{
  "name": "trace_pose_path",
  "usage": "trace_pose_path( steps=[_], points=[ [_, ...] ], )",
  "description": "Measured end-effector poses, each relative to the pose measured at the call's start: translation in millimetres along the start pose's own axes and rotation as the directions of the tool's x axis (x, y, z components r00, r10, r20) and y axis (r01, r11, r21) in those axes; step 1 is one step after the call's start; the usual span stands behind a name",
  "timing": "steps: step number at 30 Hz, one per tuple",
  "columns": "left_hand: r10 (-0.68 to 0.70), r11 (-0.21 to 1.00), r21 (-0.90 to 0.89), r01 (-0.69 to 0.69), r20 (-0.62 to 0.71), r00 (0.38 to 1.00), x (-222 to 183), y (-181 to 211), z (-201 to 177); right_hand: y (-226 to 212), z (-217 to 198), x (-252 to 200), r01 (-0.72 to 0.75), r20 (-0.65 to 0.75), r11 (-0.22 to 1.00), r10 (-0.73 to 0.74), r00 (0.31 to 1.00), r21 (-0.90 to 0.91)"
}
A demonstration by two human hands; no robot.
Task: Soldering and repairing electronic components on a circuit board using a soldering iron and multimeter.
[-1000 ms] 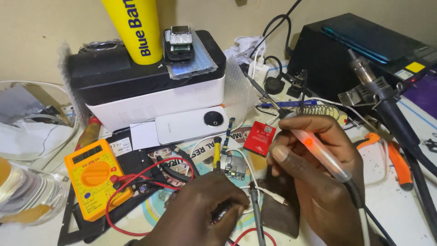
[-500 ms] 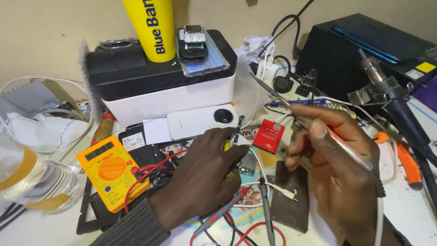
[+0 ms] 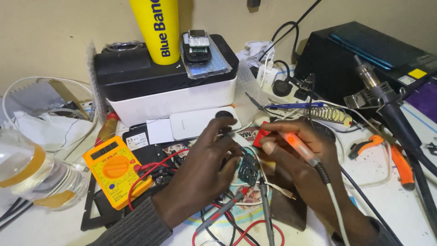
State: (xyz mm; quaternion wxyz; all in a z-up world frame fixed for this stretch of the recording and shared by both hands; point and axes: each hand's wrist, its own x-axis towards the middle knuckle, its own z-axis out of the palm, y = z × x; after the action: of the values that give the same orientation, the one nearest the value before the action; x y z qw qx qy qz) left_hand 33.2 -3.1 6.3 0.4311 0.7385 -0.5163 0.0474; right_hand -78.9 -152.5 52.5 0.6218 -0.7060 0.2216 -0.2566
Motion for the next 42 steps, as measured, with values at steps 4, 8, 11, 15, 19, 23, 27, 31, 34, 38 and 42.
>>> trace_pose_path(
  steps=[4,8,11,15,19,23,27,31,34,38,42],
  points=[
    [-0.154,0.988,0.034,0.152,0.081,0.985,-3.7,-4.6,5.3,16.8,-4.8,5.0,0.014,0.109,0.989,0.002,0.994,-0.145],
    [-0.135,0.991,-0.004,0.135,-0.049,0.990,-5.3,-7.6,10.0,31.5,-5.9,1.4,0.134,0.333,0.979,-0.076,0.940,-0.153],
    [-0.191,0.981,0.002,0.192,-0.111,0.975,-3.1,4.2,6.7,39.5,-2.2,1.8,0.141,0.309,0.881,0.007,0.951,-0.452],
    [-0.116,0.991,-0.098,0.094,-0.249,0.961,-1.7,14.1,1.6,38.2,-4.1,2.7,0.365,0.198,0.869,-0.315,0.928,-0.334],
    [-0.141,0.980,-0.178,0.085,-0.327,0.935,-0.4,27.7,-2.5,40.0,-3.5,-0.4,0.289,0.215,0.929,-0.241,0.946,-0.230],
    [-0.520,0.784,-0.546,0.294,-0.319,0.792,5.4,45.9,-7.0,47.0,-3.1,-2.2,0.463,0.252,0.829,-0.398,0.882,-0.313],
    [-0.427,0.823,-0.517,0.234,-0.292,0.856,6.3,55.5,-20.9,33.3,-3.9,-5.5,0.399,0.125,0.854,-0.380,0.917,-0.334],
    [-0.533,0.765,-0.460,0.451,-0.060,0.844,1.9,46.6,-10.3,23.5,-1.2,-5.3,0.304,-0.108,0.943,-0.319,0.942,-0.134],
    [-0.588,0.591,-0.607,0.532,0.128,0.799,-8.4,30.9,-0.1,26.7,0.8,-2.6,0.206,-0.084,0.978,-0.207,0.975,-0.019],
    [-0.723,0.384,-0.767,0.515,0.097,0.684,-11.2,12.4,0.5,22.0,-7.4,1.4,0.148,-0.007,0.986,-0.148,0.989,0.079],
    [-0.742,0.300,-0.831,0.468,0.104,0.662,-11.5,2.6,0.8,27.3,-35.5,14.1,0.230,0.047,0.954,-0.243,0.969,0.192]
  ],
)
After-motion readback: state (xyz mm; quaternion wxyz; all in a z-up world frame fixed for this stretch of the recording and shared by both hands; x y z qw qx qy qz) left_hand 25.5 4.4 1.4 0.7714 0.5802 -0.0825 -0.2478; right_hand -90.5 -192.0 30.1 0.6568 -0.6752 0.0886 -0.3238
